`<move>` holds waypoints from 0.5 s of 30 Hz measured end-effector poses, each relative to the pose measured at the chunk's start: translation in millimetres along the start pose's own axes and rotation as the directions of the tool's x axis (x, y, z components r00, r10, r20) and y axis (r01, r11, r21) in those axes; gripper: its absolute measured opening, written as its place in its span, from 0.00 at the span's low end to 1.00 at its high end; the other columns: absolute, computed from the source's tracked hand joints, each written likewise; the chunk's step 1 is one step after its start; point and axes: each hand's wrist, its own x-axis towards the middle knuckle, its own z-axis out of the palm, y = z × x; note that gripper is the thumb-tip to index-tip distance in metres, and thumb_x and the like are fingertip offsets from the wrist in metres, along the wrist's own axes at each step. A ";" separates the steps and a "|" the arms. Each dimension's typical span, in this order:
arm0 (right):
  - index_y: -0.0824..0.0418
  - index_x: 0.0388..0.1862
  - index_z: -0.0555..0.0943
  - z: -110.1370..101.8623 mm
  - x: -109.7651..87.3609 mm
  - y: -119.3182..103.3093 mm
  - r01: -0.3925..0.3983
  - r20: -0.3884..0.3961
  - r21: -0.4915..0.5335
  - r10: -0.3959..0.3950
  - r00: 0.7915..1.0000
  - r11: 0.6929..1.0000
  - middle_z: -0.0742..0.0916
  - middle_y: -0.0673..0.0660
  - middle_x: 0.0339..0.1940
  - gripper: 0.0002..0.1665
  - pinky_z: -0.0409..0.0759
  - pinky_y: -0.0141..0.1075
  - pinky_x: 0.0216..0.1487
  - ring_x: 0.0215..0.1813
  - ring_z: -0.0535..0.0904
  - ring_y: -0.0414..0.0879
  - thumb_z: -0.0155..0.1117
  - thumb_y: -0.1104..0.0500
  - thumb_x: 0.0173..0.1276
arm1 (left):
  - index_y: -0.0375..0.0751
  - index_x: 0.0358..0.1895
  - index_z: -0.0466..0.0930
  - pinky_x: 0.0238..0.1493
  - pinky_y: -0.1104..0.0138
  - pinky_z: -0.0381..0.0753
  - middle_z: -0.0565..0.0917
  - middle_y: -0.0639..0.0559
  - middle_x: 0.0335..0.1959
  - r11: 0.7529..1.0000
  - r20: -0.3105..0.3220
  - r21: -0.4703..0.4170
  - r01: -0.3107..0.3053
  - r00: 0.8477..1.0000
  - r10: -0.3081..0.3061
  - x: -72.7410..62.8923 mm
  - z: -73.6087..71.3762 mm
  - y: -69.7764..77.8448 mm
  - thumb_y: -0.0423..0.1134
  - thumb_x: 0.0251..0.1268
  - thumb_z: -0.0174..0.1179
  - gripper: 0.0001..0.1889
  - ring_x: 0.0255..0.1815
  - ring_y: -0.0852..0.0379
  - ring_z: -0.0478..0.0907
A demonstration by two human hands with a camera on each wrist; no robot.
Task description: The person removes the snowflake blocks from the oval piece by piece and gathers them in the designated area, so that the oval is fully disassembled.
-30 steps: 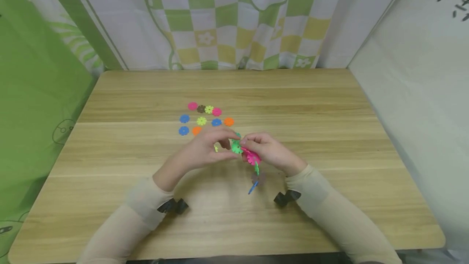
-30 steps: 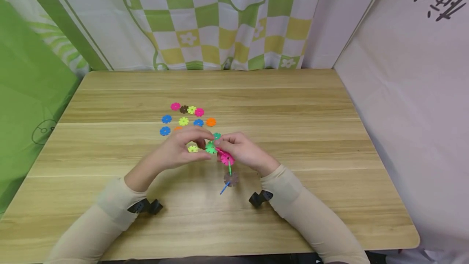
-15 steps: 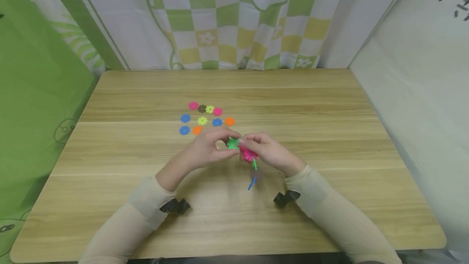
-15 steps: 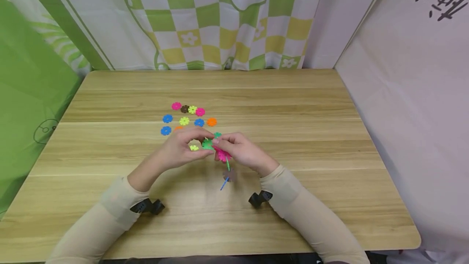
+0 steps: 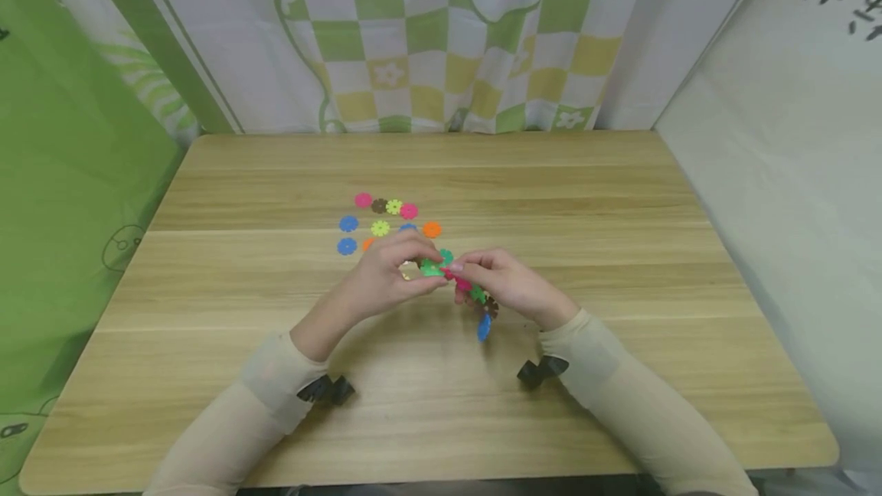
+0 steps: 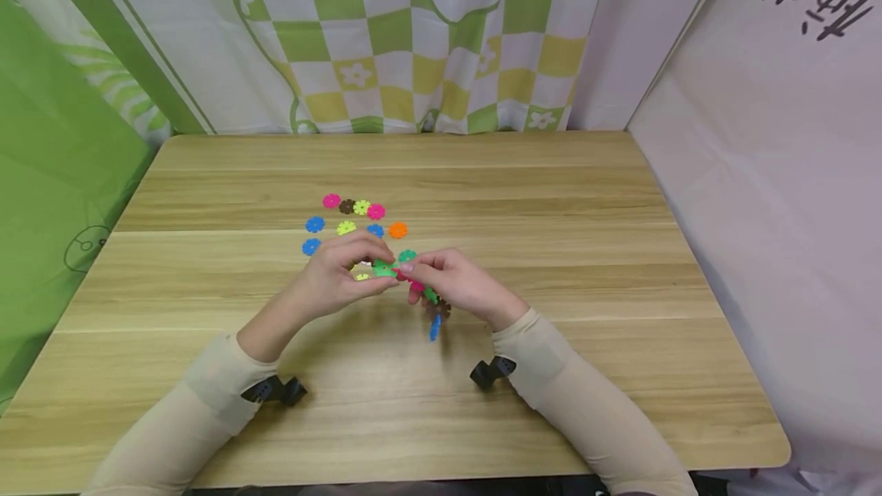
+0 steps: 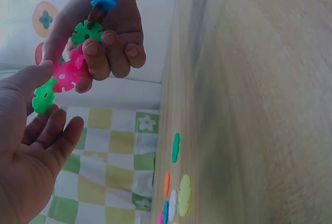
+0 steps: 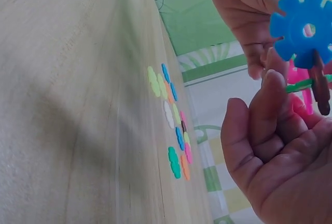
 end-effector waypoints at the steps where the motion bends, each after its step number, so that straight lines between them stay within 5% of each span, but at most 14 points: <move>1: 0.60 0.39 0.83 -0.1 0.0 -0.2 -0.006 -0.001 0.000 0.006 1.000 1.000 0.82 0.69 0.30 0.25 0.72 0.36 0.23 0.27 0.73 0.50 0.53 0.40 0.75 | 0.39 0.42 0.84 0.38 0.62 0.80 0.82 0.54 0.38 0.999 0.019 -0.022 0.048 0.999 -0.047 -0.4 -0.4 0.6 0.33 0.54 0.74 0.13 0.35 0.57 0.75; 3: 0.59 0.39 0.83 -0.3 -0.3 -0.7 -0.013 -0.006 -0.001 0.013 1.000 1.000 0.83 0.65 0.30 0.25 0.72 0.36 0.24 0.27 0.73 0.50 0.53 0.39 0.75 | 0.40 0.45 0.84 0.38 0.60 0.80 0.82 0.55 0.39 0.980 0.079 -0.090 0.180 0.982 -0.173 -1.4 -1.2 1.9 0.37 0.58 0.72 0.13 0.35 0.56 0.75; 5: 0.58 0.41 0.84 -0.4 -0.5 -0.9 -0.014 -0.007 0.001 0.014 1.000 1.000 0.83 0.62 0.29 0.24 0.72 0.36 0.25 0.28 0.73 0.50 0.54 0.40 0.75 | 0.42 0.50 0.83 0.39 0.56 0.80 0.82 0.54 0.40 0.924 0.155 -0.175 0.340 0.936 -0.315 -2.3 -2.1 3.3 0.41 0.62 0.69 0.14 0.35 0.52 0.78; 7: 0.58 0.42 0.84 -0.5 -0.9 -0.9 -0.011 -0.007 0.006 0.011 1.000 1.000 0.83 0.61 0.29 0.23 0.72 0.36 0.26 0.28 0.73 0.51 0.54 0.41 0.75 | 0.43 0.53 0.81 0.41 0.53 0.81 0.82 0.50 0.41 0.835 0.235 -0.275 0.477 0.875 -0.423 -2.6 -1.8 4.2 0.42 0.67 0.65 0.15 0.35 0.47 0.79; 10: 0.59 0.44 0.84 -0.7 -1.3 -0.7 -0.010 -0.006 0.005 0.011 1.000 1.000 0.83 0.61 0.28 0.23 0.72 0.35 0.26 0.29 0.73 0.50 0.54 0.42 0.75 | 0.41 0.55 0.80 0.44 0.51 0.82 0.82 0.42 0.40 0.665 0.332 -0.435 0.607 0.795 -0.508 -3.0 0.2 4.6 0.40 0.70 0.61 0.14 0.34 0.43 0.81; 12: 0.59 0.44 0.84 -0.8 -1.5 -0.7 -0.013 -0.007 0.003 0.013 1.000 1.000 0.83 0.61 0.28 0.23 0.72 0.35 0.26 0.29 0.73 0.50 0.54 0.42 0.75 | 0.37 0.54 0.79 0.44 0.52 0.83 0.81 0.39 0.38 0.559 0.375 -0.533 0.636 0.769 -0.517 -2.5 2.4 5.0 0.37 0.71 0.59 0.12 0.32 0.46 0.80; 15: 0.60 0.45 0.84 -1.1 -1.6 -0.5 -0.012 -0.006 0.001 0.012 1.000 1.000 0.82 0.60 0.28 0.24 0.71 0.34 0.26 0.28 0.73 0.49 0.54 0.41 0.75 | 0.35 0.52 0.79 0.42 0.53 0.84 0.81 0.41 0.33 0.438 0.413 -0.627 0.645 0.751 -0.515 -1.3 5.0 6.2 0.35 0.71 0.57 0.11 0.28 0.51 0.80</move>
